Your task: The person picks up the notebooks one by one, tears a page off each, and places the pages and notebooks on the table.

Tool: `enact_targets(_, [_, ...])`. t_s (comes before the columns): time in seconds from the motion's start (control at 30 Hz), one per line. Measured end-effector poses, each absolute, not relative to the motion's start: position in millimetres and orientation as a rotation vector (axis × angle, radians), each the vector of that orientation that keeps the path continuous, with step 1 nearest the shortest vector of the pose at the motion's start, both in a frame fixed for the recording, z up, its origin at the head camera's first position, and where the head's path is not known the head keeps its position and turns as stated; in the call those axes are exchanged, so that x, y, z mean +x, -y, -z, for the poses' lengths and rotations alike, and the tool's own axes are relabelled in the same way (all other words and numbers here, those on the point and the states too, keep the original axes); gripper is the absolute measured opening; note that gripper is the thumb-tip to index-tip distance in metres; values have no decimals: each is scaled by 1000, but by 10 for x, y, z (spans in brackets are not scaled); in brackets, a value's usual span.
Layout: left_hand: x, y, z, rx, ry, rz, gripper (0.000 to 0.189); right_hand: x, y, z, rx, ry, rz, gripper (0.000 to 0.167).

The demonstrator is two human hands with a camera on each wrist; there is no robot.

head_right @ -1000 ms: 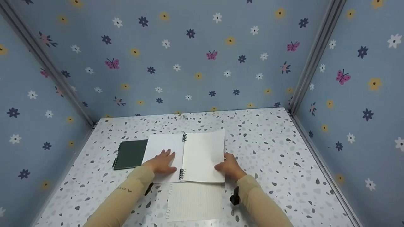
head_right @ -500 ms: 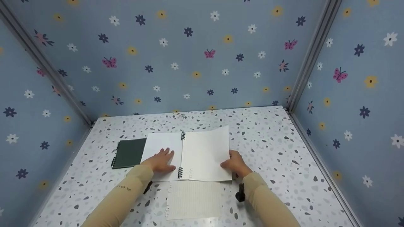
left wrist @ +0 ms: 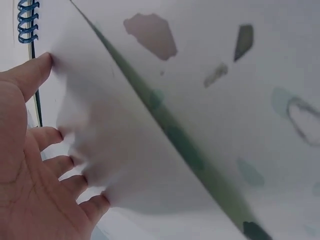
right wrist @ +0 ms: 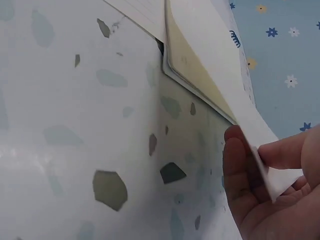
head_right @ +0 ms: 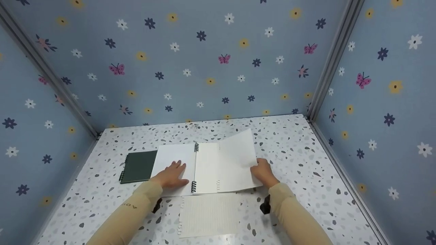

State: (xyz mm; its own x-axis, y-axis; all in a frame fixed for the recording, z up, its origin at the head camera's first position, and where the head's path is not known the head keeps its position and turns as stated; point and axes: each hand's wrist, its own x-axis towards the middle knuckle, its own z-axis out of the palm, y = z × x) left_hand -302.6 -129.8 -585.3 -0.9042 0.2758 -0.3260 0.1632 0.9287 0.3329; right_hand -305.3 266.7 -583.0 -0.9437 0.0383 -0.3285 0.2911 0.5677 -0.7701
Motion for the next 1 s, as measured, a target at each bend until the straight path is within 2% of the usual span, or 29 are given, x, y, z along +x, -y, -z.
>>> enact_targets(0.27, [-3014, 1422, 5931, 201, -2820, -430, 83, -3085, -3240, 5599, 324, -2590, 1280, 67])
enact_targets(0.47, [-3021, 1562, 5886, 26, -2935, -367, 75, -3046, -3718, 5540, 307, -2690, 1227, 64])
enact_targets(0.73, [-3026, 1658, 5904, -167, -2971, -375, 80, -2999, -4160, 5650, 352, -2712, 1083, 61])
enact_targets(0.9, [-3021, 1653, 5870, -216, -2959, -416, 81, -2938, -4253, 5770, 367, -2746, 1010, 60])
enact_targets(1.0, [-3012, 1636, 5836, -234, -2949, -452, 81, -2896, -4251, 5819, 405, -2784, 953, 66])
